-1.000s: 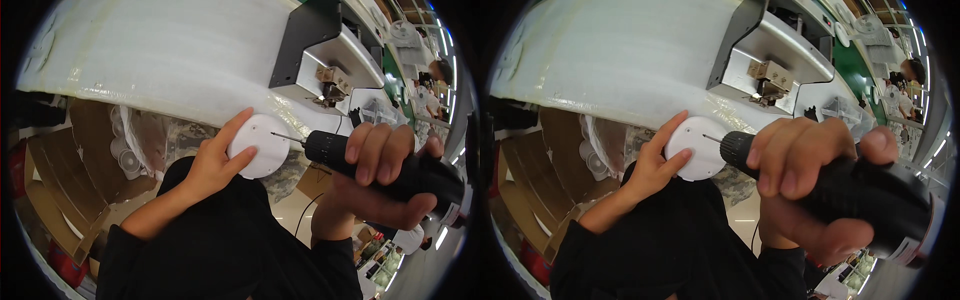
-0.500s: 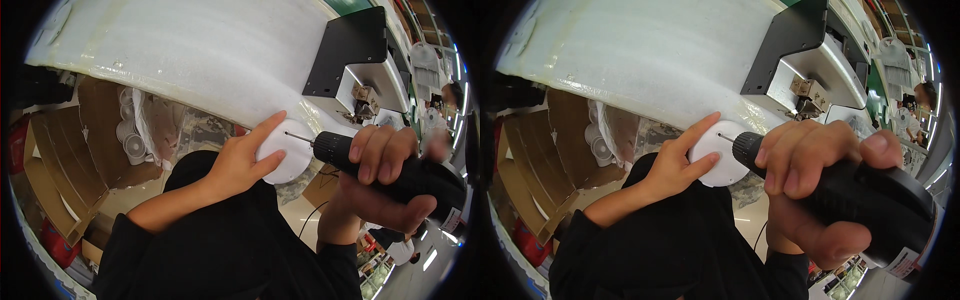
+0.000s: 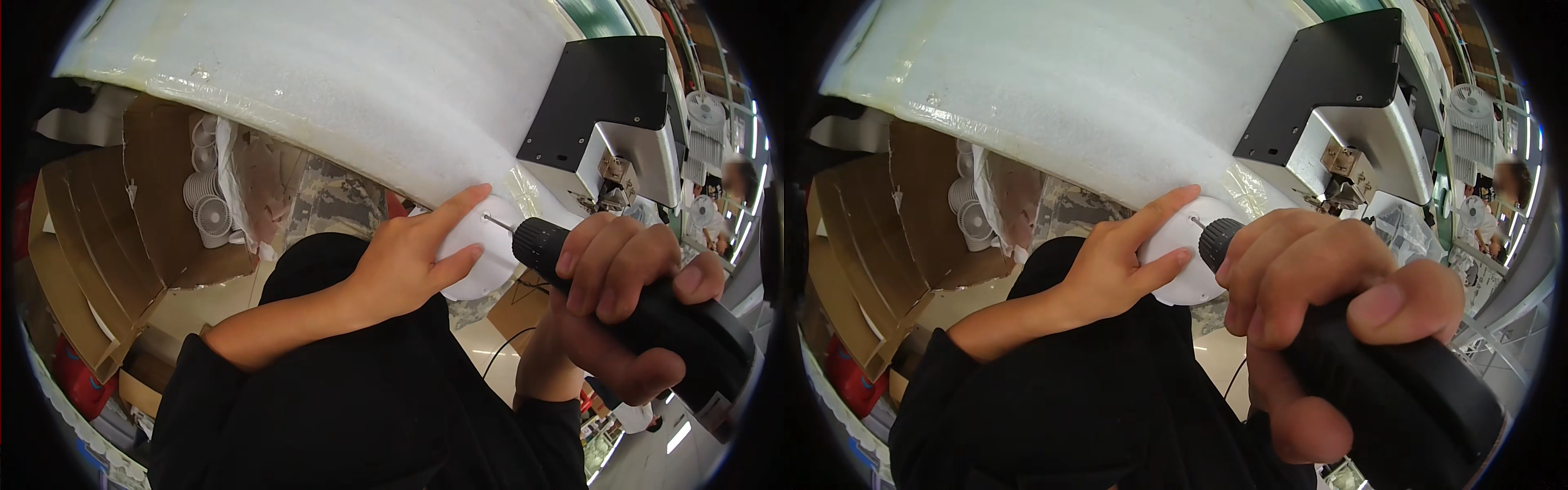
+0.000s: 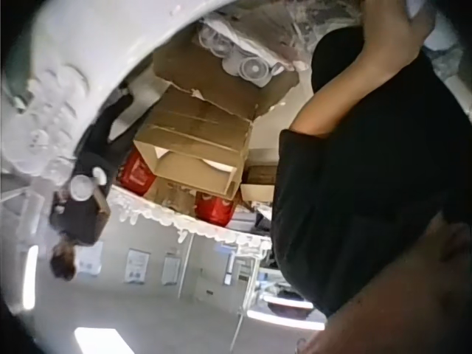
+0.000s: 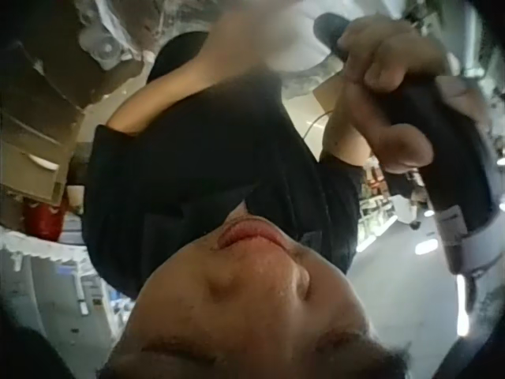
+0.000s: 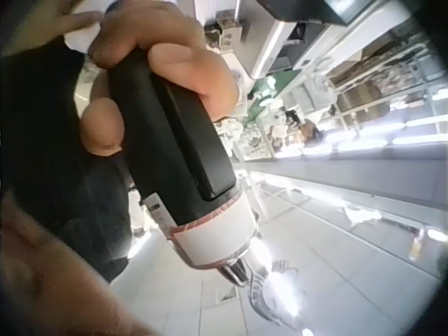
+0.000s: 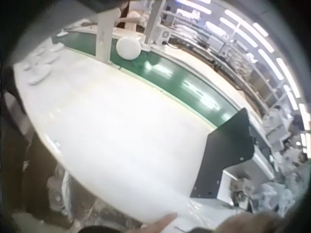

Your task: Assembling small electric fans by joining plastic components and securing them with an electric screwdriver.

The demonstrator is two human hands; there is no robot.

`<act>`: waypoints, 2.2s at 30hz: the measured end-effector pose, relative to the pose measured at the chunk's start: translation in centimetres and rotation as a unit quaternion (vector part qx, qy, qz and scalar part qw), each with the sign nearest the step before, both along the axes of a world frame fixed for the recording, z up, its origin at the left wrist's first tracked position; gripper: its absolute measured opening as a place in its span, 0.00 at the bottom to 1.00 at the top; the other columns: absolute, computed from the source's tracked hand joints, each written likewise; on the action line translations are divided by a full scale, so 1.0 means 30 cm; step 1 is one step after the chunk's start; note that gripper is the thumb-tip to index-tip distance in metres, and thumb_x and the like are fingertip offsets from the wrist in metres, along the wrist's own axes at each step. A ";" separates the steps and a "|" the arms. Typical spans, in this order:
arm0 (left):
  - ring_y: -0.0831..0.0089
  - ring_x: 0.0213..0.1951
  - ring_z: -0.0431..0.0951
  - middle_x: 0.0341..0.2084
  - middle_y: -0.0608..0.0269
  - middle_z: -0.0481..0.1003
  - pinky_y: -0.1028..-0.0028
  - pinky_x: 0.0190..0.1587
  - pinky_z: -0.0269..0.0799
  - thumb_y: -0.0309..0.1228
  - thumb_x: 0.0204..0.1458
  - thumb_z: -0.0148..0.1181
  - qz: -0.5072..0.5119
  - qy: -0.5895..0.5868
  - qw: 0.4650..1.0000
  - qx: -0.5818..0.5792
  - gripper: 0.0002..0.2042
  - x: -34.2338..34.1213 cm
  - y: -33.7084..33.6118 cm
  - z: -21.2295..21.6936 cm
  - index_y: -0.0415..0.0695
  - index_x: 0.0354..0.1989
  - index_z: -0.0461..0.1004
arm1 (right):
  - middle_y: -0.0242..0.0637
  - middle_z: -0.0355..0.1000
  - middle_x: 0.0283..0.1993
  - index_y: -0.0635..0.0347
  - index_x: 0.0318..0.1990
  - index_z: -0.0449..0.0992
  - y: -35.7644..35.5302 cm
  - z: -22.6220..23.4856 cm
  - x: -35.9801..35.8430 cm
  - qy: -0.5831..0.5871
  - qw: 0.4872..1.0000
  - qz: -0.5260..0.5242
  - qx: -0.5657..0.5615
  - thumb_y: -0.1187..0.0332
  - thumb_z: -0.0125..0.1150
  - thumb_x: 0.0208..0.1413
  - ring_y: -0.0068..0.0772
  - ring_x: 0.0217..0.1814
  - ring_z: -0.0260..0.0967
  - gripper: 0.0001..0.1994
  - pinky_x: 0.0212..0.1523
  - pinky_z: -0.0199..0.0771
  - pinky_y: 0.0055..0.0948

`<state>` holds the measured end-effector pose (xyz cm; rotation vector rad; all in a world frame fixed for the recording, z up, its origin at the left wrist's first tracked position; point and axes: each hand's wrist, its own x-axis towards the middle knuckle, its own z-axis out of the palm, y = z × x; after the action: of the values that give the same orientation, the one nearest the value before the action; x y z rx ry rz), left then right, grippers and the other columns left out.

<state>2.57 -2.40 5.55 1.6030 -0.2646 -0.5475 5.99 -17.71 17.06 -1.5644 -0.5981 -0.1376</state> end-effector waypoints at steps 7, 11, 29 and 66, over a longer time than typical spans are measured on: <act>0.73 0.22 0.69 0.35 0.53 0.79 0.75 0.27 0.66 0.28 0.53 0.59 -0.008 0.013 1.000 -0.003 0.29 0.008 0.008 0.005 0.50 0.66 0.62 | 0.26 0.65 0.24 0.51 0.57 0.60 -0.012 -0.039 0.005 -0.045 0.999 0.019 -0.009 0.40 0.58 0.53 0.19 0.20 0.62 0.32 0.26 0.68 0.26; 0.72 0.30 0.73 0.42 0.53 0.78 0.74 0.35 0.70 0.27 0.53 0.59 -0.054 0.072 0.995 0.041 0.29 0.027 0.022 0.010 0.48 0.65 0.62 | 0.26 0.65 0.23 0.54 0.65 0.56 0.039 -0.043 -0.034 -0.020 0.996 -0.082 -0.005 0.38 0.57 0.53 0.20 0.20 0.62 0.40 0.27 0.70 0.27; 0.64 0.55 0.71 0.56 0.50 0.69 0.70 0.56 0.68 0.33 0.63 0.45 0.110 0.165 0.962 -0.189 0.21 -0.008 0.076 -0.060 0.38 0.62 0.62 | 0.34 0.68 0.26 0.59 0.59 0.60 -0.255 -0.011 0.010 -0.056 0.934 -0.338 0.101 0.43 0.48 0.59 0.26 0.23 0.64 0.31 0.32 0.68 0.31; 0.69 0.43 0.67 0.46 0.58 0.69 0.71 0.48 0.63 0.34 0.56 0.51 -0.036 -0.120 0.988 -0.089 0.15 -0.052 0.218 -0.153 0.42 0.51 0.68 | 0.38 0.71 0.17 0.61 0.22 0.74 0.120 -0.223 -0.449 0.224 0.806 -0.136 -0.531 0.51 0.59 0.52 0.40 0.13 0.65 0.20 0.14 0.61 0.31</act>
<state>1.01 4.14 0.96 1.4895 -0.5392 -0.3726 -7.47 -14.10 10.37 -2.6612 -0.0060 0.4328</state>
